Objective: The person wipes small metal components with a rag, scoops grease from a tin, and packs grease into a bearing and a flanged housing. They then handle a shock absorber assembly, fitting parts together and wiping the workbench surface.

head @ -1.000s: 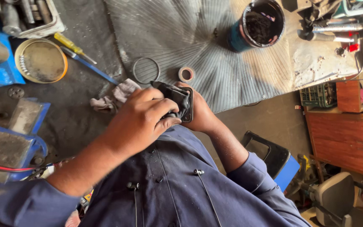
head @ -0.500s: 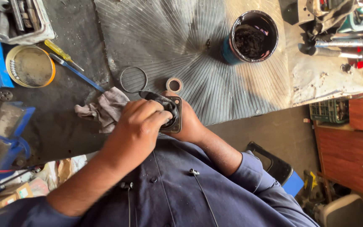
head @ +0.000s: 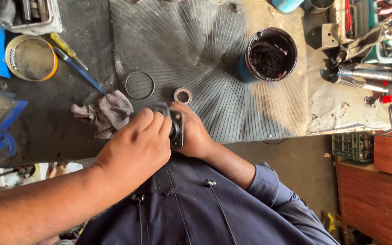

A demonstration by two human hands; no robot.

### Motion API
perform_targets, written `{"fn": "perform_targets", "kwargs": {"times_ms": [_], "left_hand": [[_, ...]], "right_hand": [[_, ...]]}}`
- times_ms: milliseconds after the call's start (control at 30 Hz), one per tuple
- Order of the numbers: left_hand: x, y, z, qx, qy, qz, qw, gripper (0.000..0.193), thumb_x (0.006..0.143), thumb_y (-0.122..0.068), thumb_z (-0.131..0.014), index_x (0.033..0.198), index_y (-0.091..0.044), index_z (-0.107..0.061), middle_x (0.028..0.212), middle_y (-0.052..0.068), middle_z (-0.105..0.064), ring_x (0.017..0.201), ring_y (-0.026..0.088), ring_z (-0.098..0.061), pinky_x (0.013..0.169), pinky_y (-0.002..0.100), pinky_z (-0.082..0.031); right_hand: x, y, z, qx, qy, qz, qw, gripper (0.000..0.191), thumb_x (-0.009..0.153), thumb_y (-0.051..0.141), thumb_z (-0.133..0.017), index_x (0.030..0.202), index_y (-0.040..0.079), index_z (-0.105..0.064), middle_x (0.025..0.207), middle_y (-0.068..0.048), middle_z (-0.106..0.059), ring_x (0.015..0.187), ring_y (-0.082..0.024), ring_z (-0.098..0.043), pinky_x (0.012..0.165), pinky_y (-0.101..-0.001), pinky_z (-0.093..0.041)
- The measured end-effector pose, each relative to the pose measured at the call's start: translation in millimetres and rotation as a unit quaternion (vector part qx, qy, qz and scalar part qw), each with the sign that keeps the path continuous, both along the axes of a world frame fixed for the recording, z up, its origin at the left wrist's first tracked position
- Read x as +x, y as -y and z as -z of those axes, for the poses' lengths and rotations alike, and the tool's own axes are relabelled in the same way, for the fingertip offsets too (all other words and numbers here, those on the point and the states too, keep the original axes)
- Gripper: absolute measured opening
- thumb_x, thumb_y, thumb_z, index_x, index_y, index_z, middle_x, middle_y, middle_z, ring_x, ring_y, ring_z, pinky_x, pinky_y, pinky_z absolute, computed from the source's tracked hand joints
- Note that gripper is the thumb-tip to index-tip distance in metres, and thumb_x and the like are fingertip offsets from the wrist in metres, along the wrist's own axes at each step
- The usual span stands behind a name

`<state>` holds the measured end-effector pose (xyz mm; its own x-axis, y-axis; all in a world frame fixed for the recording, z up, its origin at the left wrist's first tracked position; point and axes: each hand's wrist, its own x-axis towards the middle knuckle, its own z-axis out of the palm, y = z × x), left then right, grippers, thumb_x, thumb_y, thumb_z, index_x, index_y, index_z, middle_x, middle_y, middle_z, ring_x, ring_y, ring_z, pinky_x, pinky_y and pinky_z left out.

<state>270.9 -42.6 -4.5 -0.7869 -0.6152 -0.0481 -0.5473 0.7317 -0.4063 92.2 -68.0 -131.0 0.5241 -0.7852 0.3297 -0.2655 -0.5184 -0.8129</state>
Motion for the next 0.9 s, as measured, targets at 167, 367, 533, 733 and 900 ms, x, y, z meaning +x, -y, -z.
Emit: {"fn": "perform_targets", "kwargs": {"times_ms": [167,367,533,733,900], "left_hand": [[3,11,5,-0.053,-0.120,0.057,0.990,0.023,0.074,-0.023,-0.060,0.083,-0.008,-0.075,0.095,0.004,-0.063,0.091,0.020,-0.057,0.090,0.032,-0.043],[6,24,8,-0.001,-0.122,0.051,0.991,0.020,0.079,-0.021,-0.062,0.087,-0.007,-0.074,0.095,0.005,-0.064,0.094,0.022,-0.058,0.088,0.034,-0.043],[-7,20,9,0.147,-0.084,-0.124,0.978,0.014,0.077,-0.014,-0.065,0.083,-0.006,-0.074,0.091,0.007,-0.067,0.095,0.025,-0.062,0.088,0.038,-0.047],[1,35,22,0.336,-0.261,-0.137,0.895,0.010,0.075,-0.007,-0.067,0.080,-0.004,-0.076,0.090,0.015,-0.070,0.091,0.033,-0.069,0.084,0.046,-0.052],[8,40,31,0.447,-0.455,-0.178,0.749,0.024,0.086,-0.006,-0.065,0.105,-0.004,-0.080,0.097,0.015,-0.073,0.093,0.031,-0.071,0.082,0.040,-0.054]], "right_hand": [[-10,3,9,0.049,0.035,0.020,0.998,0.052,0.079,0.007,-0.082,0.127,0.006,-0.062,0.125,-0.013,-0.065,0.119,-0.033,-0.066,0.104,-0.0399,-0.052],[-7,3,21,0.061,0.013,0.059,0.996,0.058,0.075,0.007,-0.083,0.127,0.004,-0.059,0.123,-0.014,-0.064,0.116,-0.033,-0.065,0.101,-0.0389,-0.052],[2,5,16,0.034,0.007,0.081,0.996,0.048,0.072,0.006,-0.083,0.114,0.005,-0.062,0.114,-0.013,-0.064,0.107,-0.034,-0.064,0.094,-0.0392,-0.053],[3,-1,2,0.047,-0.007,0.062,0.997,0.048,0.073,0.007,-0.084,0.116,0.006,-0.063,0.113,-0.011,-0.065,0.108,-0.033,-0.065,0.095,-0.0402,-0.053],[-5,7,4,0.048,0.010,0.055,0.997,0.053,0.072,0.008,-0.085,0.120,0.005,-0.062,0.117,-0.012,-0.063,0.111,-0.031,-0.066,0.098,-0.0382,-0.053]]}}
